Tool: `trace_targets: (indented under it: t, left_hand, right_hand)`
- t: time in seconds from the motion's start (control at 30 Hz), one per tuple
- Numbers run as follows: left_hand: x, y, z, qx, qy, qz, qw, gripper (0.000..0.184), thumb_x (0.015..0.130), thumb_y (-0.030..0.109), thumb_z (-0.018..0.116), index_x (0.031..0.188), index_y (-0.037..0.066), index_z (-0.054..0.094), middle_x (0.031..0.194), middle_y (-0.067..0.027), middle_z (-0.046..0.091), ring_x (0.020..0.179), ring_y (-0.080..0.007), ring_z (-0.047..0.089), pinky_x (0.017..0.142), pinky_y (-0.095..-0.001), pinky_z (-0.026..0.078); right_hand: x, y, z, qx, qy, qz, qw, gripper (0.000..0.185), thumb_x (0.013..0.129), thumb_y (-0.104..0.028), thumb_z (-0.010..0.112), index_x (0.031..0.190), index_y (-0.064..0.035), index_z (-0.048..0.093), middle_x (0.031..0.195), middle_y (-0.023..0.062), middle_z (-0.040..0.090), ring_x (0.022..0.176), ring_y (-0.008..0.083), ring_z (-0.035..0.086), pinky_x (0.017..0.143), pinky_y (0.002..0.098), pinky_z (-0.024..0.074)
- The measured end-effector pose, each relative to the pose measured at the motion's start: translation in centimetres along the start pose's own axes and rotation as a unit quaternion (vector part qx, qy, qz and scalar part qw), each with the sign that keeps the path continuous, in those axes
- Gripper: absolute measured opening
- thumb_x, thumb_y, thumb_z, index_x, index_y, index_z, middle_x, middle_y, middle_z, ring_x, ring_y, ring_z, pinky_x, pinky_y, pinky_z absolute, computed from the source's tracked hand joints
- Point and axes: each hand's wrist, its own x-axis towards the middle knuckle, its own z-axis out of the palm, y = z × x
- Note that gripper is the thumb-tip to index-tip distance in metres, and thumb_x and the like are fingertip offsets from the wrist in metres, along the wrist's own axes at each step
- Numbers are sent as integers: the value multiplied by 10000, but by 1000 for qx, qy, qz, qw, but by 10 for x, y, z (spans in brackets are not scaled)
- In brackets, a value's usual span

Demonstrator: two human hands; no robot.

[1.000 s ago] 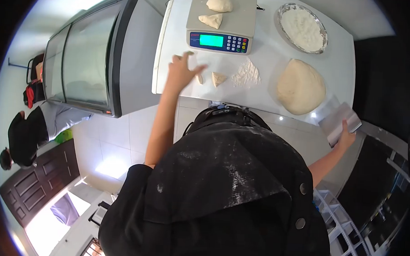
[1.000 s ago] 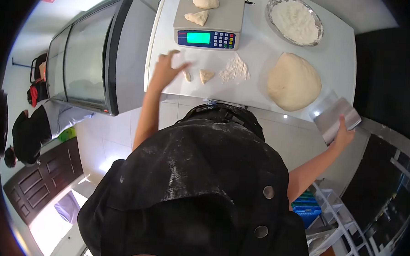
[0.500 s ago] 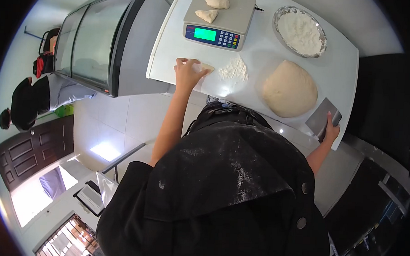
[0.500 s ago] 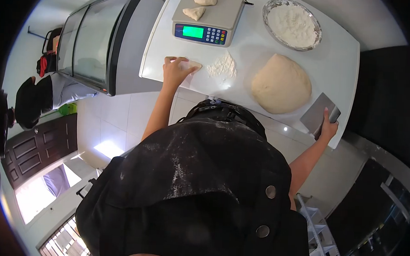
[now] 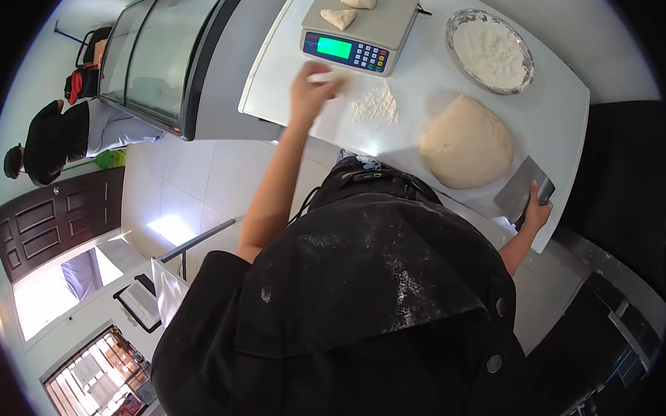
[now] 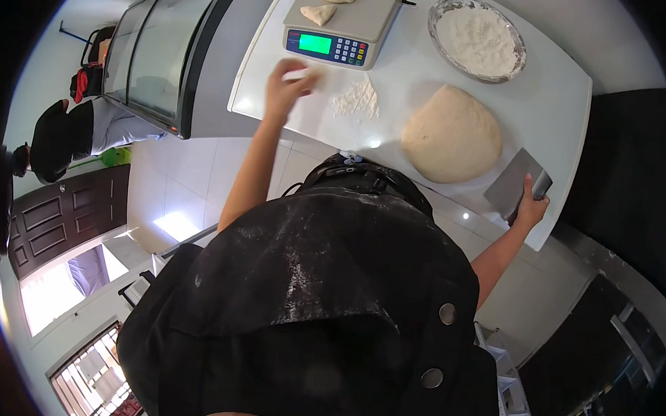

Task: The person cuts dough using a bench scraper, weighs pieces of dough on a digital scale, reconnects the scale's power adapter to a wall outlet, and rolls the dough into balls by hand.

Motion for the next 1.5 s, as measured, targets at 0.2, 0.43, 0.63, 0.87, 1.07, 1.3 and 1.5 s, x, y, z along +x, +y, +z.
trace_targets:
  t: [0.2,0.43,0.63,0.87,1.07,1.3,1.5]
  left_hand:
    - [13,-2,156,182,-145,226,946,384,645,80,732,999,140,598,884,-22,626,680,-199,605,611,-293,476]
    - [31,10,169,354,-112,329,868,221,690,256,705,889,207,623,836,55,624,892,-194,520,756,-394,374]
    - [94,43,90,310,100,351,878,106,803,244,610,865,159,626,926,-5,589,939,-224,492,777,-403,380]
    - [170,18,32,447,33,368,814,189,869,294,547,879,110,591,911,-53,534,862,-238,521,798,-341,426]
    - [192,-1,24,389,-6,457,800,177,861,268,559,845,95,587,856,-61,517,773,-239,530,658,-328,455]
    - [164,11,-22,-151,17,-30,988,425,926,399,476,752,20,559,700,-78,537,591,-184,501,534,-289,418]
    - [134,52,-90,-454,13,-268,850,523,934,491,404,724,32,545,606,-45,514,565,-147,489,517,-273,420]
  right_hand:
    - [-2,-11,-4,-39,13,-20,999,905,590,-643,716,1048,115,532,973,238,619,866,340,611,828,358,467]
    - [-33,-44,-9,-169,104,-35,979,706,668,-551,699,1109,-22,545,1057,182,526,978,355,496,851,456,429]
    - [-35,-132,-16,18,153,-317,936,368,814,-252,635,1119,-69,542,1029,131,513,902,263,502,766,361,449]
    - [-101,-297,58,235,-198,-366,878,316,806,-91,630,1110,-79,545,940,49,555,773,133,525,686,246,457]
    - [-146,-392,182,201,-343,-382,834,375,816,-219,646,1104,-9,532,941,102,557,801,177,535,711,280,469]
    - [-146,-471,296,-63,-166,-415,892,537,810,-428,614,1064,38,530,977,172,558,879,285,539,760,351,460]
    - [-196,-469,289,5,-69,-508,859,491,813,-442,606,967,22,560,940,165,585,828,310,559,732,363,463]
